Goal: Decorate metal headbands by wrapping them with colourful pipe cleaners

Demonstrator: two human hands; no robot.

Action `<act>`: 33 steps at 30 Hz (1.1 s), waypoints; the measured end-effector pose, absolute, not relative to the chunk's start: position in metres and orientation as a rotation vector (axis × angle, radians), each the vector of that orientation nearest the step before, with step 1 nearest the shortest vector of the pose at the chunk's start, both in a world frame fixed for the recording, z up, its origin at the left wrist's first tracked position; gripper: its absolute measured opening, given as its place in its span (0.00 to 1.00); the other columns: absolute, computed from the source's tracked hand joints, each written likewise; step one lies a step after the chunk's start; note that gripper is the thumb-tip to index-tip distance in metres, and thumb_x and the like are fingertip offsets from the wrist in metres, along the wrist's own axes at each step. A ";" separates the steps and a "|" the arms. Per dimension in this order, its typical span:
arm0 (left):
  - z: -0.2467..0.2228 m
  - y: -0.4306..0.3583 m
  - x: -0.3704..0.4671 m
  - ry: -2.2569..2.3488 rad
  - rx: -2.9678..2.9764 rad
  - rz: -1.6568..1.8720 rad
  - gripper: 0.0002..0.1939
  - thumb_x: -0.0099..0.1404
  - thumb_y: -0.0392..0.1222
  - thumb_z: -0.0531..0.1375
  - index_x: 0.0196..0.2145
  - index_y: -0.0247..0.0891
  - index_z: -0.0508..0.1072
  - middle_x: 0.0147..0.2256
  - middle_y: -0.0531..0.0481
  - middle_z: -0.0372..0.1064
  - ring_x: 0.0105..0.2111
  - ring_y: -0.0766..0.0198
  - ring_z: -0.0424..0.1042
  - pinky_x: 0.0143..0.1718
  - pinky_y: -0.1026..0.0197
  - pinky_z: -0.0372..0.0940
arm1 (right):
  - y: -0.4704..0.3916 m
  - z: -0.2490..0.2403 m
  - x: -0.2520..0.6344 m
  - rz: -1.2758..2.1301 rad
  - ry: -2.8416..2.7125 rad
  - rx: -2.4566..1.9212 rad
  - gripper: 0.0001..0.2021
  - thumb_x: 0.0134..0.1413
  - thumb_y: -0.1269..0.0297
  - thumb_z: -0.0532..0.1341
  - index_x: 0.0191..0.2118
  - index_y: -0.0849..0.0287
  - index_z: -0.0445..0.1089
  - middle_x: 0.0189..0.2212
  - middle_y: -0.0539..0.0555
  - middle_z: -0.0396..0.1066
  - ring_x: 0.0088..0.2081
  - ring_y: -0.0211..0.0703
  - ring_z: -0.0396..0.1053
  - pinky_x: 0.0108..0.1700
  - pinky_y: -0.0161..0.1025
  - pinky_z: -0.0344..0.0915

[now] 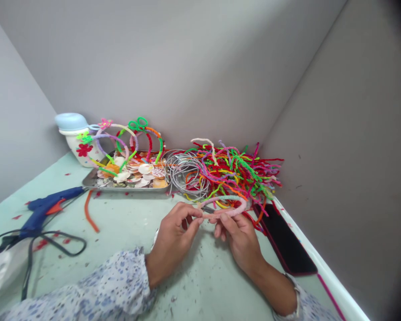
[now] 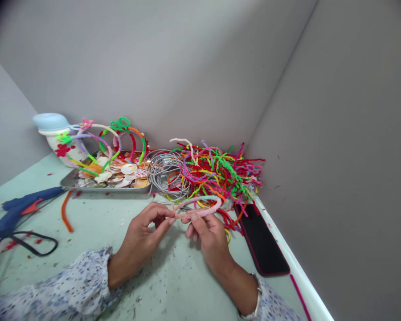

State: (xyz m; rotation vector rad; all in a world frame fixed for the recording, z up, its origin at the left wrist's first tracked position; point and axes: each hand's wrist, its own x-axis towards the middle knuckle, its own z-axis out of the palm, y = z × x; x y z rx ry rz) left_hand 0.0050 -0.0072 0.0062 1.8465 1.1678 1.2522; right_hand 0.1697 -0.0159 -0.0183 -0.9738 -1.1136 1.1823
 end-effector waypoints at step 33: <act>0.000 -0.001 0.001 1.147 2.023 1.225 0.07 0.62 0.36 0.59 0.36 0.39 0.77 0.34 0.48 0.74 0.33 0.65 0.71 0.36 0.64 0.65 | -0.014 -0.021 0.171 1.232 -1.093 -0.919 0.10 0.56 0.60 0.59 0.36 0.61 0.71 0.27 0.53 0.73 0.22 0.34 0.65 0.23 0.31 0.58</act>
